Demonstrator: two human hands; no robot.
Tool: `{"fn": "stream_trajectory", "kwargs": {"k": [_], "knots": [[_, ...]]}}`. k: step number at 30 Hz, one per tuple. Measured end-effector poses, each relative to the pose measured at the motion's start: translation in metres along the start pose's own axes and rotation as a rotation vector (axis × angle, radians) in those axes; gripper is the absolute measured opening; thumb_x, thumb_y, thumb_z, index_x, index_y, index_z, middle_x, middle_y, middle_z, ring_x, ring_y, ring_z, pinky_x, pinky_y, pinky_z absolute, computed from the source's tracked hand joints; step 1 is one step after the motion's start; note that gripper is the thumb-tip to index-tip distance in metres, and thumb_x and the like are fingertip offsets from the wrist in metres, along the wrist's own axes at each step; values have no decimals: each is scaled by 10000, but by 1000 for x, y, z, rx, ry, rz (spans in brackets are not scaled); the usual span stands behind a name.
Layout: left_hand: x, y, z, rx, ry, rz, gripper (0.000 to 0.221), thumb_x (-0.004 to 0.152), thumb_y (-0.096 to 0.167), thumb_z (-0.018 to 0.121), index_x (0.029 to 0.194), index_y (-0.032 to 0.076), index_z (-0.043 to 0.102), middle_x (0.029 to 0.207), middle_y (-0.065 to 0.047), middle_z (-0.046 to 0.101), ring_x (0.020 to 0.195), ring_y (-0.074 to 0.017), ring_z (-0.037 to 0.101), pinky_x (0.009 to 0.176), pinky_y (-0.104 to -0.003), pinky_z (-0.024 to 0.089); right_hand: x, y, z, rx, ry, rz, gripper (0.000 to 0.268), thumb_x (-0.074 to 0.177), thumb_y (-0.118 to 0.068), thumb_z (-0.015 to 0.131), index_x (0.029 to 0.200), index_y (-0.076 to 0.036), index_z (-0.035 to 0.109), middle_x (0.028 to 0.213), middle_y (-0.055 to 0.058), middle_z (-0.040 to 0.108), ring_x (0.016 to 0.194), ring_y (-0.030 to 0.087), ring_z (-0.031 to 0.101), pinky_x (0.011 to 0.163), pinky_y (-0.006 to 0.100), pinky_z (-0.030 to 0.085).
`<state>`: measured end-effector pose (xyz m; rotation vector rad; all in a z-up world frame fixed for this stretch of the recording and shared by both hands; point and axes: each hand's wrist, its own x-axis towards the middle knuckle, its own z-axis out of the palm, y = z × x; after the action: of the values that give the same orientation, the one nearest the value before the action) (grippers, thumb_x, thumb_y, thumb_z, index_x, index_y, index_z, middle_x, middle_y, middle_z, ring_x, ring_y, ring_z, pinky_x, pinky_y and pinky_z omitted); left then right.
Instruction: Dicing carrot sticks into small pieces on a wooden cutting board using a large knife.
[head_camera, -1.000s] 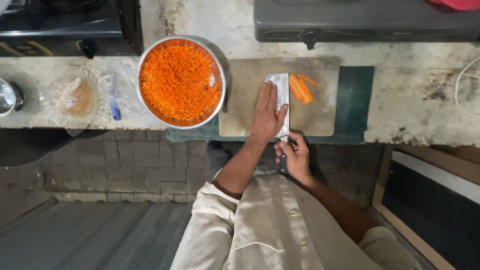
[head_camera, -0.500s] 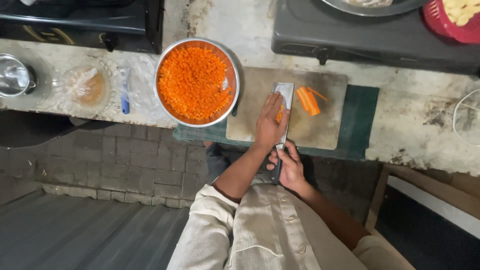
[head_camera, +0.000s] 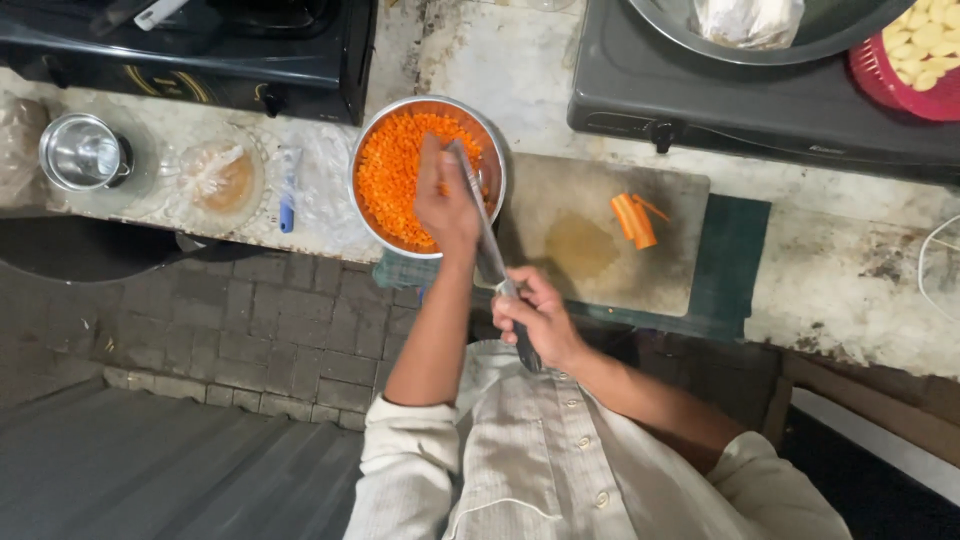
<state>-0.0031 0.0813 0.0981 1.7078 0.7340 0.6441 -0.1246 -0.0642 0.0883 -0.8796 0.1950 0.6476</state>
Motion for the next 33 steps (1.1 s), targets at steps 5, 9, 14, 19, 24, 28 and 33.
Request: {"fn": "stream_trajectory", "kwargs": {"k": [5,9,14,19,24,28,33], "knots": [[52,-23,-3,-72,38,21,362,1013,336,561,1204,64,705,1221,-199,670,1215,-309,589,1091,-419,450,-14,-8,-17,-111,-52,35,328,878,-42,668,1176,-53,531,677,181,562,557,190,520,392,279,453],[81,-58,8,-89,-29,327,328,1017,203,500,1101,-9,736,1181,-130,705,1265,-259,557,1133,-372,400,-57,-58,-34,-424,-161,50,291,912,-162,640,1135,2,549,688,122,582,417,128,474,378,225,385],[93,-31,-14,237,-290,1028,147,1010,142,631,991,16,704,849,-128,659,771,-312,634,740,-442,483,-106,-73,-102,-392,-30,-123,302,898,-17,605,1185,4,512,679,128,564,457,136,461,407,248,401],[68,-15,-16,646,-250,1229,433,1037,540,531,999,136,682,796,-43,407,664,-217,364,643,-359,266,-140,-92,-167,-395,290,-251,267,869,-5,622,1099,-73,505,771,183,599,513,154,504,424,245,434],[-80,-64,34,292,-753,1216,228,959,259,613,785,120,661,720,-4,532,698,-227,579,700,-334,460,-153,-93,-205,-286,426,-384,347,919,-4,585,1235,-108,486,738,202,537,573,193,501,422,290,466],[-143,-61,46,147,-1190,1430,119,907,254,564,847,194,647,836,11,460,818,-218,470,749,-376,351,-153,-81,-204,-247,458,-453,387,917,29,566,1259,-131,484,732,239,522,563,210,485,410,312,451],[-161,-83,56,289,-1314,1455,105,963,227,459,949,151,530,986,-42,426,947,-261,414,867,-437,289,-158,-63,-194,-196,512,-458,377,894,24,597,1243,-76,495,740,265,545,557,212,503,405,322,454]]}}
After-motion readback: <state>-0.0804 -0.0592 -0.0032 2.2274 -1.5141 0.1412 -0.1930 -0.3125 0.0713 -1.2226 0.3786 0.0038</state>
